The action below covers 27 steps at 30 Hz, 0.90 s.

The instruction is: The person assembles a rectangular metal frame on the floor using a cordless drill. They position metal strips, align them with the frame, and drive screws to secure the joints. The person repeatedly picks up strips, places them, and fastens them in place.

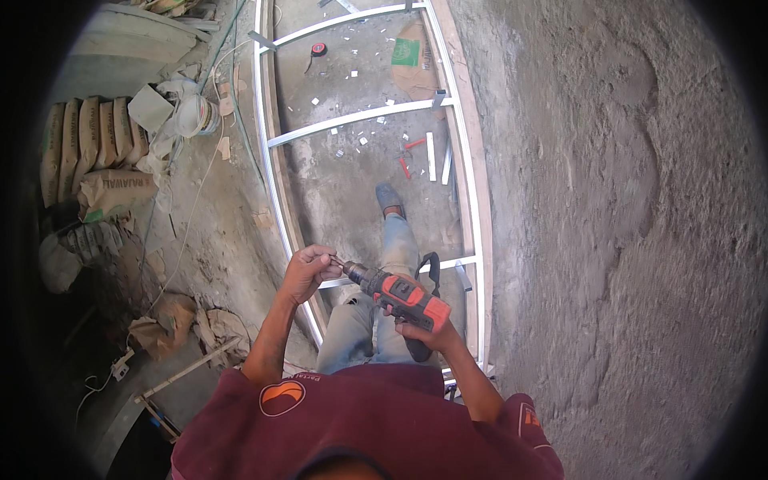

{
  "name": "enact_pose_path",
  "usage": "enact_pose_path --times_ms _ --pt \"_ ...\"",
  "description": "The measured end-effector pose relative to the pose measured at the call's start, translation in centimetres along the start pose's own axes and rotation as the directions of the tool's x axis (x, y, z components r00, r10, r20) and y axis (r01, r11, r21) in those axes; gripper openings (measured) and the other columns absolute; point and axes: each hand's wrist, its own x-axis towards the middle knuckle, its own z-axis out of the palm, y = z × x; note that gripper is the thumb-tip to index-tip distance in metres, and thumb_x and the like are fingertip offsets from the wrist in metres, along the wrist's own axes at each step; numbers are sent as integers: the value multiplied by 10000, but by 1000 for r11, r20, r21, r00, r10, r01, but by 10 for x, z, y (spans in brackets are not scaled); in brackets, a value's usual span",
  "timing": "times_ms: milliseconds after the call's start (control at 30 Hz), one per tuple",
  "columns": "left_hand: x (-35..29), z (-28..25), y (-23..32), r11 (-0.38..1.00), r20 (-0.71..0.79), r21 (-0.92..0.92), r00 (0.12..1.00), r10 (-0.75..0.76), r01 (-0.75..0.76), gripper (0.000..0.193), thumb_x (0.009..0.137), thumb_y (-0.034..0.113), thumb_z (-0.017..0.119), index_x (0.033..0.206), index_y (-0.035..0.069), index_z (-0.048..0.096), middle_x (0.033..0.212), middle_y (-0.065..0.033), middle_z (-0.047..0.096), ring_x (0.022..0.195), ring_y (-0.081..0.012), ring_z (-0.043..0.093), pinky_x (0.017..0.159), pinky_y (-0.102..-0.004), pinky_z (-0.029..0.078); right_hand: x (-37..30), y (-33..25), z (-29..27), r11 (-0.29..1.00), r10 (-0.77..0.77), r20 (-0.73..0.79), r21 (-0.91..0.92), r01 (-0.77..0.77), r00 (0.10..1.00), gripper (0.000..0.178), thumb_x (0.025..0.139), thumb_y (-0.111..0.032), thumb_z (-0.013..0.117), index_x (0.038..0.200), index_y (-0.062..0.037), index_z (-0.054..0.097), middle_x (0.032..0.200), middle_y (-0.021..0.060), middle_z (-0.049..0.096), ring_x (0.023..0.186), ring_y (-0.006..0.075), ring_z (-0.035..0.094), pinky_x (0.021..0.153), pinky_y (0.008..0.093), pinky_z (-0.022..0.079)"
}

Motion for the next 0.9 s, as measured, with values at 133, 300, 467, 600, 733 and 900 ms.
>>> enact_pose_path --times_ms 133,300,467,600,733,900 --pt "-18 -2 22 989 33 135 998 -60 54 280 964 104 697 1165 -85 650 1051 -214 730 926 -279 751 867 -361 627 -9 7 5 998 -2 54 -60 5 999 521 823 -44 731 1322 -35 581 1106 45 695 934 113 632 823 290 531" --pt "-41 -29 38 931 141 360 982 -124 66 262 942 94 721 1137 -73 670 1031 -208 739 899 -266 759 855 -358 633 -26 33 29 993 -29 74 -115 38 997 665 822 -52 729 1437 -42 478 1147 97 681 953 142 641 807 309 549" --pt "-34 -19 44 987 201 144 979 40 -70 297 896 151 789 1115 -16 676 943 -146 744 833 -229 748 771 -333 626 -19 35 59 846 113 85 515 -141 990 671 800 -108 730 1415 -50 470 1107 131 655 872 210 650 741 347 556" --pt "17 21 52 987 327 56 937 123 -149 571 852 275 841 1300 4 612 992 -117 730 866 -207 729 798 -344 601 19 37 39 625 -46 38 780 -1 998 736 746 -136 731 1420 -55 448 1056 157 640 793 254 645 694 361 548" --pt "127 21 56 892 6 431 989 148 -136 686 863 346 826 1399 16 555 999 -59 695 879 -150 669 790 -300 544 51 25 -10 606 -1 -81 793 65 997 599 712 -173 740 1258 -25 546 1049 142 664 768 223 669 700 341 556" --pt "324 86 75 571 58 778 936 348 -261 660 912 261 758 1471 19 503 1041 -54 660 904 -131 612 778 -278 502 87 35 -61 482 91 -251 858 178 964 578 748 -177 734 1271 -27 538 1019 150 664 770 236 669 691 347 560"
